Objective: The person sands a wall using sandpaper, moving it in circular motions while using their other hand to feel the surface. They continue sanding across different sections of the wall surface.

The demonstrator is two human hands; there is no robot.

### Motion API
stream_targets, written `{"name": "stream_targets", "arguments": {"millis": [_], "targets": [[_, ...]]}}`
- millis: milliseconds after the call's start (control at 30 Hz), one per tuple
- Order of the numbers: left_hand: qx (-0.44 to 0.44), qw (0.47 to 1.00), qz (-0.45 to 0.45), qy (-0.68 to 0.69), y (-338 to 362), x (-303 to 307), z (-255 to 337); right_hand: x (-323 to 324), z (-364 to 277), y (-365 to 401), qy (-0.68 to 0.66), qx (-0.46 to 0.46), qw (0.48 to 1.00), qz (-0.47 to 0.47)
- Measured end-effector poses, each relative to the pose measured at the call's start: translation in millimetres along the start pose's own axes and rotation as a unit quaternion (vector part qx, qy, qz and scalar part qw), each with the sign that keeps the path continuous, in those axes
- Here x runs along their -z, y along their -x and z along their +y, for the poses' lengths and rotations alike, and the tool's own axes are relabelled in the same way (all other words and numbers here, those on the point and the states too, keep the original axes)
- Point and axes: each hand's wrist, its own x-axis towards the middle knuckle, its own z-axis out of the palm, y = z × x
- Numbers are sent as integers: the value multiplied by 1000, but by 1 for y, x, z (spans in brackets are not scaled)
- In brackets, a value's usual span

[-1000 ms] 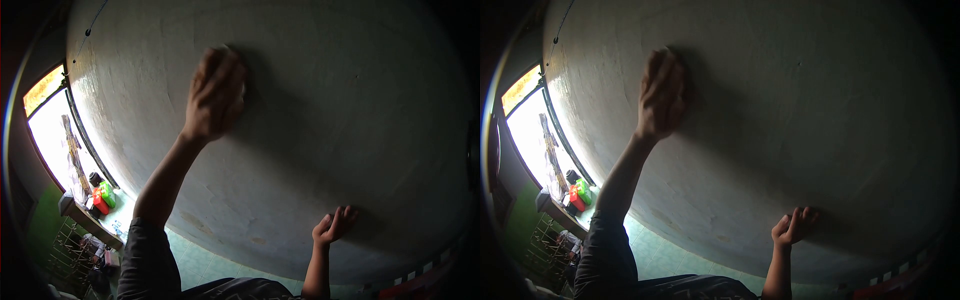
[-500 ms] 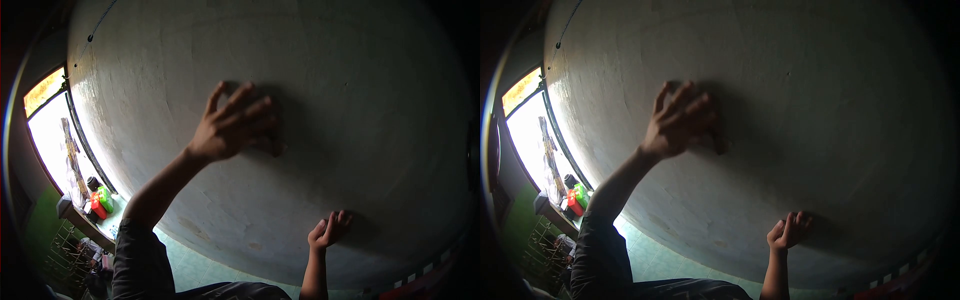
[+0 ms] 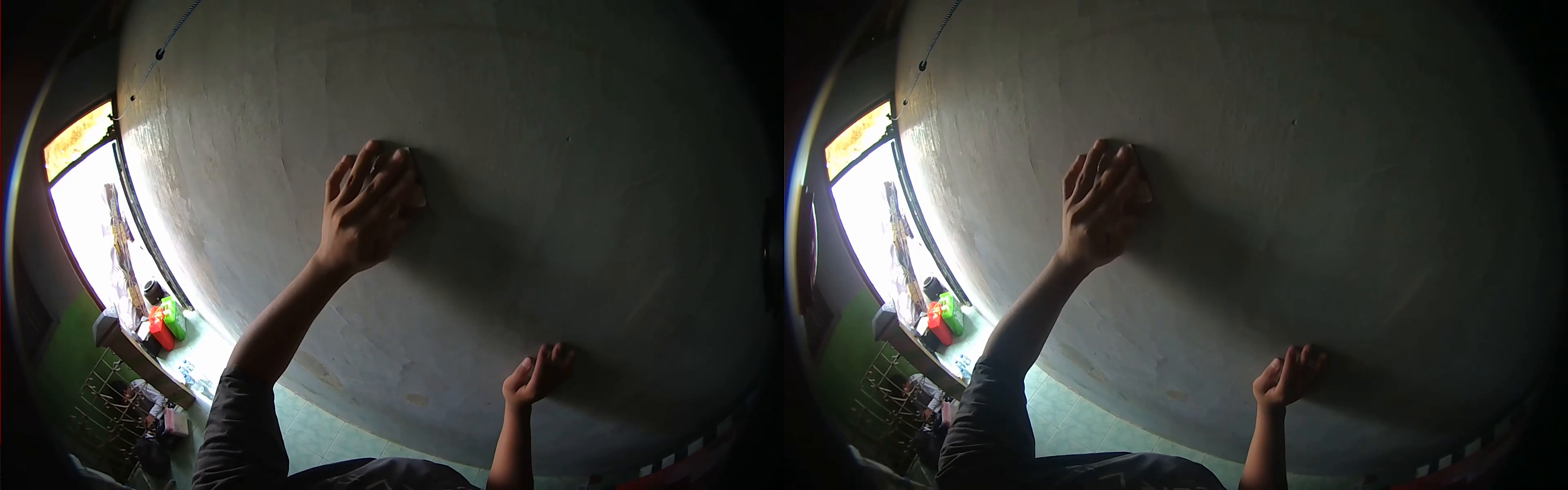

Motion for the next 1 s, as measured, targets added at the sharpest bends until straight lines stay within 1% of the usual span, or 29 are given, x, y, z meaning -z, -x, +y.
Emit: {"name": "stream_targets", "arguments": {"millis": [33,100,167,200,233,300,367,400,433,467,500,533,567,600,633,667,700,767,800,833,900,933,967,1000], "targets": [[11,1000,-8,0,-4,-1,5,0,1,1,-3,-2,1000,-2],[6,1000,-18,-17,-9,-1,9,0,3,1,-8,1,1000,0],[-22,998,-24,-55,-14,-1,-1,0,4,3,-12,2,1000,-2],[36,995,-34,-89,-20,2,-8,-1,6,6,-12,0,1000,-3],[95,991,0,-91,-26,1,-25,-3,6,8,-12,-3,1000,-5],[118,990,73,-21,-33,9,-35,-2,5,8,-24,-2,1000,-10],[31,998,5,-55,-7,-9,-17,-3,6,4,-29,3,1000,-5],[8,982,-164,-88,10,-6,8,-4,5,1,-29,6,1000,2],[-151,955,-225,-119,28,-5,20,-4,4,-1,-30,8,999,8],[-246,961,-125,-22,50,-24,19,-3,2,1,-21,4,1000,9],[-205,952,-222,-57,40,-11,18,-3,1,1,-12,2,1000,9],[-160,931,-314,-92,18,12,16,-3,2,0,-3,0,1000,10],[-114,900,-403,-124,2,22,9,-5,3,-1,-9,4,1000,11],[-47,946,-239,-214,-4,11,-17,-5,4,-2,-15,8,1000,10],[46,960,-77,-264,-10,-1,-44,-4,1,-1,-23,10,1000,6],[121,988,66,-63,-19,10,-60,-4,-1,1,-25,4,1000,6],[63,995,4,-81,-11,9,-55,-6,-3,3,-25,-1,1000,5],[-51,985,-112,-117,11,2,-26,-8,-2,0,-18,-8,1000,11],[-89,938,-294,-157,29,4,4,-8,-3,-2,-11,-16,1000,18],[-224,936,-250,-107,60,-8,10,-7,-7,-2,-4,-26,999,22],[-301,919,-253,-15,81,-17,2,-7,-12,0,-1,-38,999,15],[-243,920,-306,24,73,-8,-18,-9,-13,0,1,-42,999,12],[-151,936,-317,-23,57,-1,-41,-10,-13,-2,3,-40,999,11],[-58,941,-326,-72,40,5,-64,-10,-13,-2,4,-39,999,9]]}}
